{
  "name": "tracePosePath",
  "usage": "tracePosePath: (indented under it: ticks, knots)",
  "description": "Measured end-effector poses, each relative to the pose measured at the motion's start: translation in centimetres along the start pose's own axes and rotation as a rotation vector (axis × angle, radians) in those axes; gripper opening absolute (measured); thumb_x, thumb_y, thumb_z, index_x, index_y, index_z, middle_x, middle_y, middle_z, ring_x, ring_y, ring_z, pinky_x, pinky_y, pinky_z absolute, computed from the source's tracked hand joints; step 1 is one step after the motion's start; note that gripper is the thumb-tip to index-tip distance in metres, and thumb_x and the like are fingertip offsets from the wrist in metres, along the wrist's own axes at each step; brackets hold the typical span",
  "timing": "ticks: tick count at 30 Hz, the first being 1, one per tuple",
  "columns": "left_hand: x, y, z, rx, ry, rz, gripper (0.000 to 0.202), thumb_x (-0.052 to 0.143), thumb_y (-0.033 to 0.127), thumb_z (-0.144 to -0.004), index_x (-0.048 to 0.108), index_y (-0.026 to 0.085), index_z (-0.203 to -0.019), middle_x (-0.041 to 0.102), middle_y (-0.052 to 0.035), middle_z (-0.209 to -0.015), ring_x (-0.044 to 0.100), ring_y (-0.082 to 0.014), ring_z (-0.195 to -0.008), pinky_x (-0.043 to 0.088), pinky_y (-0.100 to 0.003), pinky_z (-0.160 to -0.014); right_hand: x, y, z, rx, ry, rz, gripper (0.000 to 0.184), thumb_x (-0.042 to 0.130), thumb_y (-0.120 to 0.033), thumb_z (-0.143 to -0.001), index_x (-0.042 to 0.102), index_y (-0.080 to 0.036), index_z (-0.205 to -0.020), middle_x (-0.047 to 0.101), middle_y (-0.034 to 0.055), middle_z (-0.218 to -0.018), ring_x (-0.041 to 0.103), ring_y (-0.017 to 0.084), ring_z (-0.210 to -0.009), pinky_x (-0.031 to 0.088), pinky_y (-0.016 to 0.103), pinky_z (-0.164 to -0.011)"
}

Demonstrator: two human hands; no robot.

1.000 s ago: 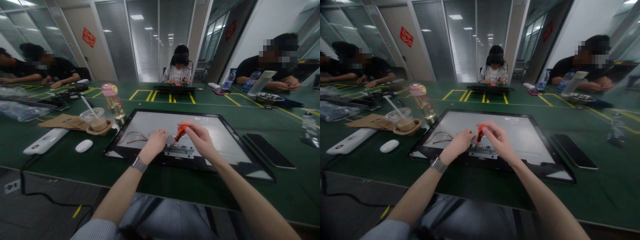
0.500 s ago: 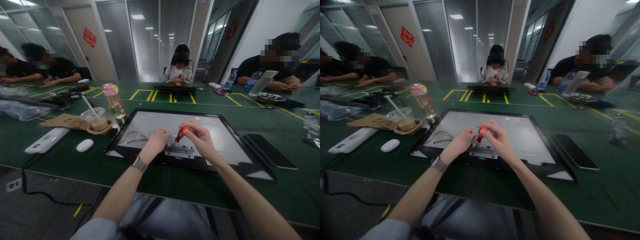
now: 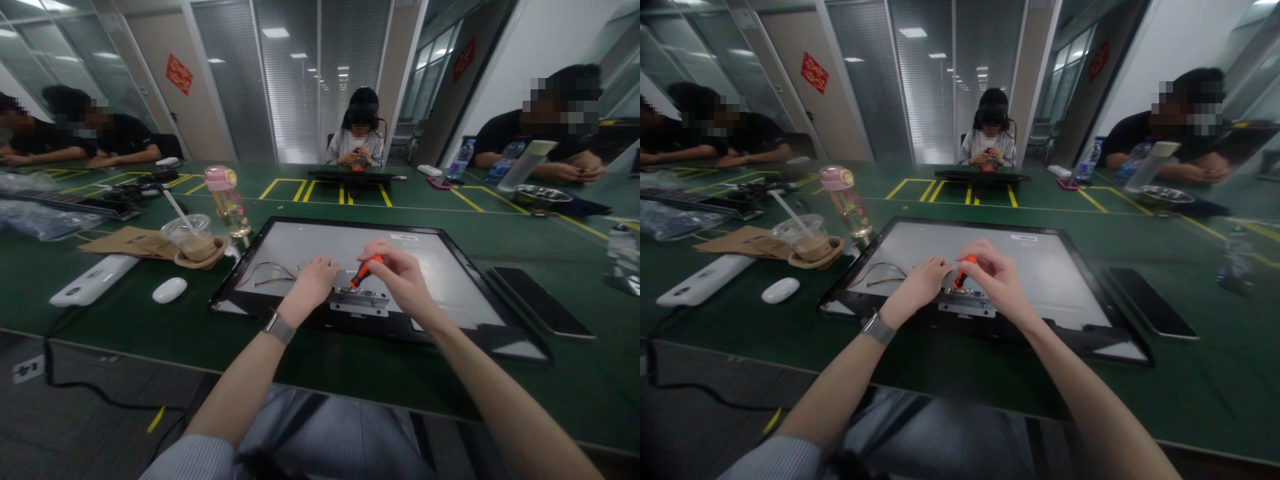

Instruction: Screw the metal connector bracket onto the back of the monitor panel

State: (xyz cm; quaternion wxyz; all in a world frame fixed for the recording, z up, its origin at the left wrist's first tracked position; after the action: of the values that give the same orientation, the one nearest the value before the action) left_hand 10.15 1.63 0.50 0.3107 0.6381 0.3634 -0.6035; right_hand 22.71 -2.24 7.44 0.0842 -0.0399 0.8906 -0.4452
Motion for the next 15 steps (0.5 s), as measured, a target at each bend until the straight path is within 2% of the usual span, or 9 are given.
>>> tracePosePath:
  ticks: [4,11,15]
  knots:
    - [-0.14,0.09,0.03,0.017,0.022,0.004,0.034,0.037,0.005,-0.095,0.062,0.016,-0.115,0.06,-0.0114,-0.112,0.058,-0.0245,-0.099,0.049,-0.037,-0.089,0.11,1.0,0.18,0.065,-0.045,-0.064,0.023,0.06,-0.036,-0.096,0.07,-0.032,-0.117,0.07,0.0032,-0.103,0.065,0.02,-0.096,0.054,0.04,-0.087]
    - [0.03,0.09,-0.01,0.022,0.018,0.006,0.034,0.037,0.005,-0.096,0.061,0.016,-0.117,0.06,-0.0121,-0.113,0.059,-0.0244,-0.1,0.048,-0.038,-0.091,0.34,0.82,-0.09,0.06,-0.079,-0.125,0.02,0.053,-0.037,-0.101,0.07,-0.031,-0.109,0.072,0.0036,-0.11,0.066,0.022,-0.105,0.052,0.043,-0.095]
    - [-0.1,0.14,-0.03,0.019,0.014,0.006,0.033,0.038,0.004,-0.095,0.062,0.016,-0.115,0.06,-0.0119,-0.114,0.059,-0.0248,-0.101,0.048,-0.037,-0.089,0.26,0.34,-0.15,0.028,-0.054,-0.055,0.017,0.06,-0.034,-0.096,0.072,-0.028,-0.105,0.072,0.004,-0.103,0.066,0.021,-0.095,0.054,0.041,-0.087]
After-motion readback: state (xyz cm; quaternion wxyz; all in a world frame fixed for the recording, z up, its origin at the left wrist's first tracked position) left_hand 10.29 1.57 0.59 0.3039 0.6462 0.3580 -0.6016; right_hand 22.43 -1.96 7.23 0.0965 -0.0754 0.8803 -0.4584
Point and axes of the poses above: each hand's wrist, its own z-axis away from the middle knuckle, its own x-axis out of the palm, y = z × x, the point moved 8 cm from there along -z, towards the middle knuckle
